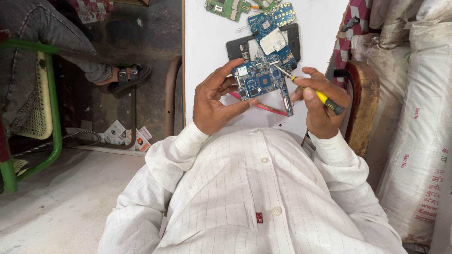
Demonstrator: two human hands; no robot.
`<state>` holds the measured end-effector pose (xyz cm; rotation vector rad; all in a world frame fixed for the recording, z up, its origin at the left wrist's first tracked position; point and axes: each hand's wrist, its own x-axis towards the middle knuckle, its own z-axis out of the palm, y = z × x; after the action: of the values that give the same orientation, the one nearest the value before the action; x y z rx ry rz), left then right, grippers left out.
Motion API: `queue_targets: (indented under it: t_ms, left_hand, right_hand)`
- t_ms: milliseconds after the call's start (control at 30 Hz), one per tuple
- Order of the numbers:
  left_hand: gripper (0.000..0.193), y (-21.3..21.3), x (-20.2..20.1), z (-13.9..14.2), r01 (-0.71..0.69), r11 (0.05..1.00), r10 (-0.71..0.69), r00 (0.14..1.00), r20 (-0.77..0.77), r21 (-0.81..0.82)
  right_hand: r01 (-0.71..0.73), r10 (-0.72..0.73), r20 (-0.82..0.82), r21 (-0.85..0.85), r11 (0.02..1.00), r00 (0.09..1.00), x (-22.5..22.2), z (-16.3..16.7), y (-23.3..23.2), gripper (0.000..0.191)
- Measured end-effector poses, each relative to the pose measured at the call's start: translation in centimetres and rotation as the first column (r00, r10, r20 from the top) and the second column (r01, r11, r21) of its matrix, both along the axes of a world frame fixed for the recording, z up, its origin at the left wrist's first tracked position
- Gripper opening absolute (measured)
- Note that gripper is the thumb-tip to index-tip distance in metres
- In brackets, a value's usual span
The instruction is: The person sits at a workbench holding a blue phone motherboard in one hand and uses a screwdriver to work on components on the board. Near the end they pick up a pink brush and brush the surface of the board.
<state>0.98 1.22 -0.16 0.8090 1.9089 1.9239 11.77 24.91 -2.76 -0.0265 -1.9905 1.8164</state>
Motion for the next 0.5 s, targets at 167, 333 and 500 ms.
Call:
queue_targets:
  t_ms: [167,333,500]
  left_hand:
    - [0.079,-0.1,0.0,0.2,0.010,1.000,-0.010,1.000,0.007,0.019]
    - [0.079,0.0,0.4,0.4,-0.002,0.994,-0.005,0.998,-0.062,-0.109]
    - [0.080,0.2,0.2,0.8,-0.045,0.972,-0.018,0.965,-0.263,-0.231]
  right_hand:
    - [0.262,-0.234,0.173,-0.162,0.951,0.957,-0.5,0.5,-0.1,0.027]
    - [-0.003,0.000,-0.169,-0.013,1.000,0.986,0.2,0.7,-0.4,0.025]
    - [-0.084,0.120,-0.133,0.245,0.966,0.984,0.3,0.8,-1.3,0.025]
